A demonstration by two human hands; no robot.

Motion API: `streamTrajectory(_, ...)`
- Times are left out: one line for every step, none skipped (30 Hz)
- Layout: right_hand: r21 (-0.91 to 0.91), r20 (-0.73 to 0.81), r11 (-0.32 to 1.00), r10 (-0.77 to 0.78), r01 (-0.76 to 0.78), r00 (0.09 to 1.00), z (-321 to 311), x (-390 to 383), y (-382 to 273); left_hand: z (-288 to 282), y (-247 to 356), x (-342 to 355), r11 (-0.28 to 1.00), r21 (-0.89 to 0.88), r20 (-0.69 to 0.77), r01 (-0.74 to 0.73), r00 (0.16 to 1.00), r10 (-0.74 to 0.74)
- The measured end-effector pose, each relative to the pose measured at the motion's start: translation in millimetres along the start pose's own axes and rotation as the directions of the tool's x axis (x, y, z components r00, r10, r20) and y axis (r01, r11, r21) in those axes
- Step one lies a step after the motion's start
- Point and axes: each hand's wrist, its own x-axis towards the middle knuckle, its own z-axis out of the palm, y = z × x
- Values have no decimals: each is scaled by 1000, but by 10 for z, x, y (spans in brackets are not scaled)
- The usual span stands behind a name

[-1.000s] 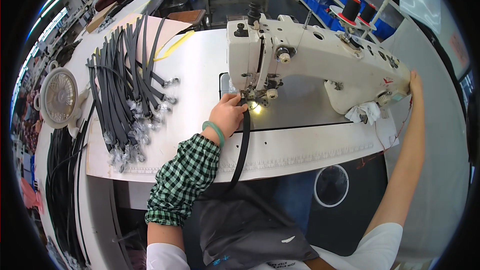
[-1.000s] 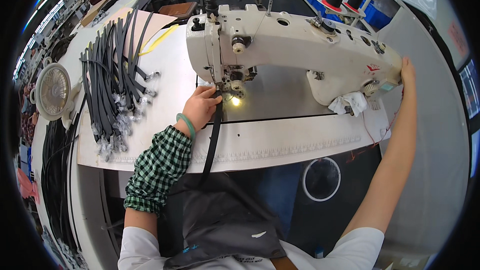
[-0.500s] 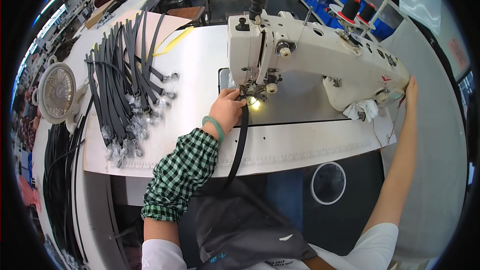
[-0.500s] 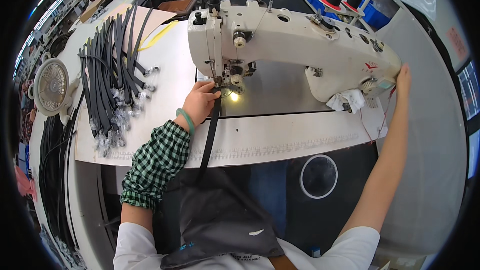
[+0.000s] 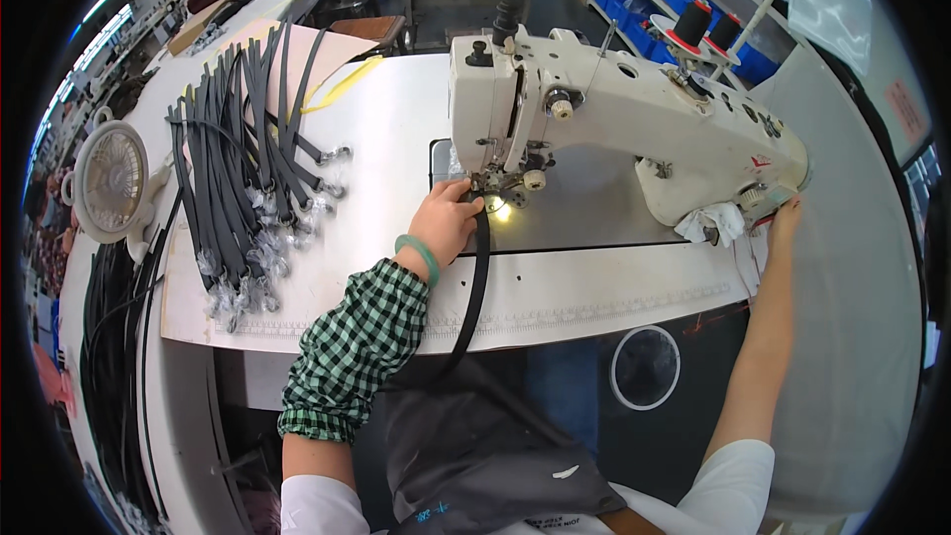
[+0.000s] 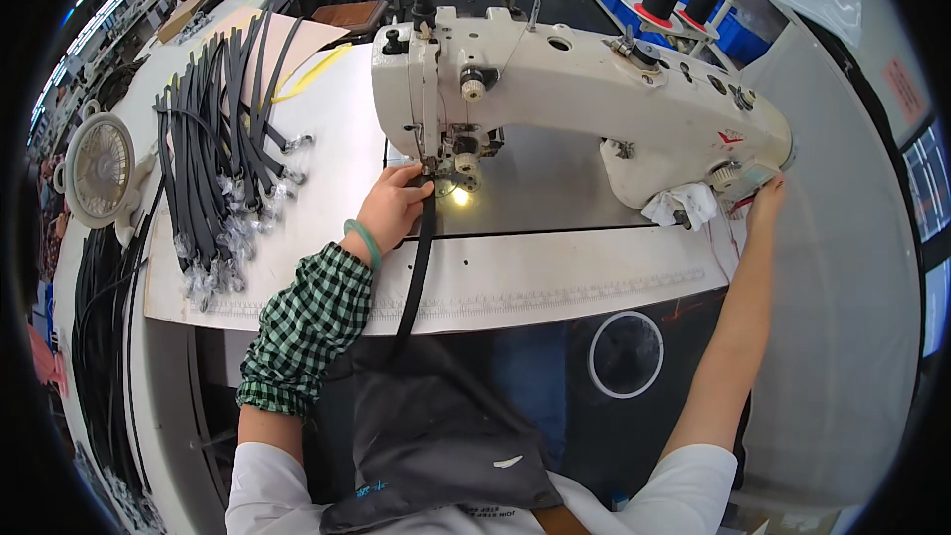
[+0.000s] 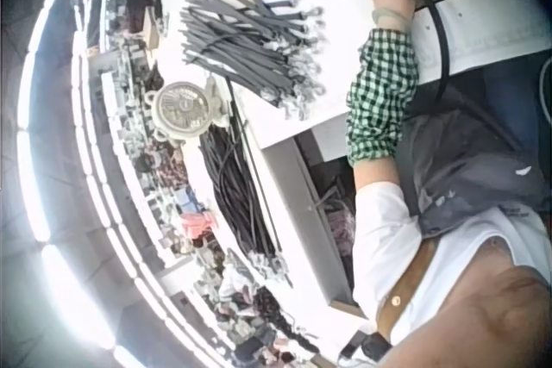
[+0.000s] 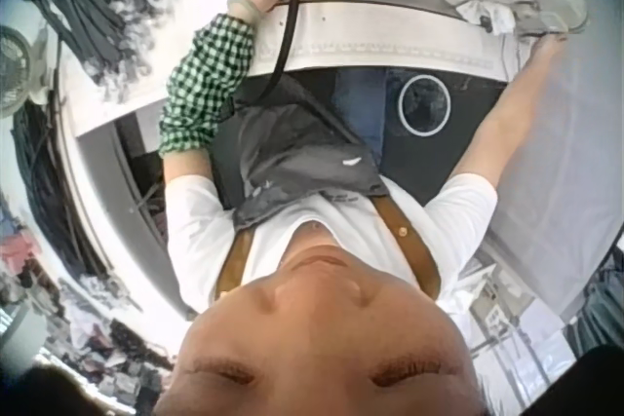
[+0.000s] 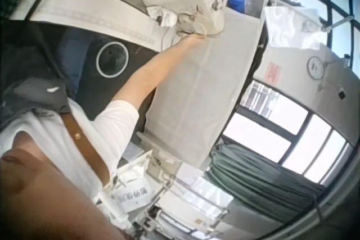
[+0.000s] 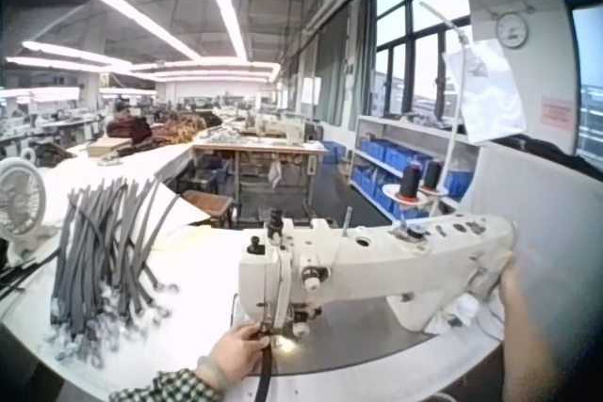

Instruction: The person operates an industrial sewing machine to stitch long black straps. They feed each strap through the machine, guide it under the needle, and then remove the finished piece. The process is repeated continuously with straps taken from a pile on the left and placed aside after sewing.

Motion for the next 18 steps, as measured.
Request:
streamTrajectory(-123,-18,992,-9,7,1000,-93,26,3,12,26,4,999,-16,-8,-32,999,32)
streamTrajectory(-247,-39,969,-22,11,999,-230,82,-33,30,45,33,997,-34,-17,-67,998,67)
streamTrajectory(-371,-57,929,-30,6,998,-386,131,-30,46,34,54,991,-41,-40,-129,991,127)
streamTrajectory(-422,-113,906,-58,4,992,-45,-187,-155,-29,-20,-34,995,-17,10,-99,995,99)
streamTrajectory(-482,-178,876,-99,1,979,262,-540,-493,-108,-46,-123,997,-7,50,-78,996,78)
streamTrajectory(-545,-254,838,-154,-10,955,476,-869,-962,-150,-38,-175,997,-11,85,-72,994,73)
streamTrajectory(-498,-186,858,-249,127,951,478,-968,-1070,-126,-1,-154,990,-7,24,-139,990,139)
streamTrajectory(-432,-111,865,-331,255,937,503,-1080,-1129,-112,11,-124,987,-17,16,-159,987,159)
streamTrajectory(-353,-38,856,-417,378,908,571,-1201,-1190,-119,13,-120,985,-25,9,-170,985,170)
streamTrajectory(-261,82,870,-411,418,908,664,-1411,-1266,-112,15,-110,983,-29,1,-179,984,179)
streamTrajectory(-157,204,884,-408,441,890,766,-1680,-1344,-114,15,-109,983,-26,-6,-182,983,182)
streamTrajectory(-107,355,882,-398,460,846,823,-1943,-1444,-111,21,-101,982,-25,-13,-187,982,187)
streamTrajectory(-66,457,789,-521,611,721,882,-2147,-1518,-105,34,-86,980,-25,-20,-195,981,195)
streamTrajectory(-8,545,673,-618,740,567,955,-2337,-1594,-100,45,-71,980,-31,-18,-196,981,196)
streamTrajectory(124,612,637,-653,761,447,1075,-2547,-1718,-106,44,-82,981,-27,-14,-190,982,189)
streamTrajectory(254,636,606,-692,754,342,1194,-2732,-1773,-119,45,-90,982,-26,-11,-186,983,186)
streamTrajectory(338,651,548,-723,765,230,1291,-2908,-1817,-120,37,-97,984,-21,-11,-177,984,177)
streamTrajectory(421,656,490,-746,763,116,1372,-3068,-1861,-121,32,-108,986,-17,-9,-168,986,168)
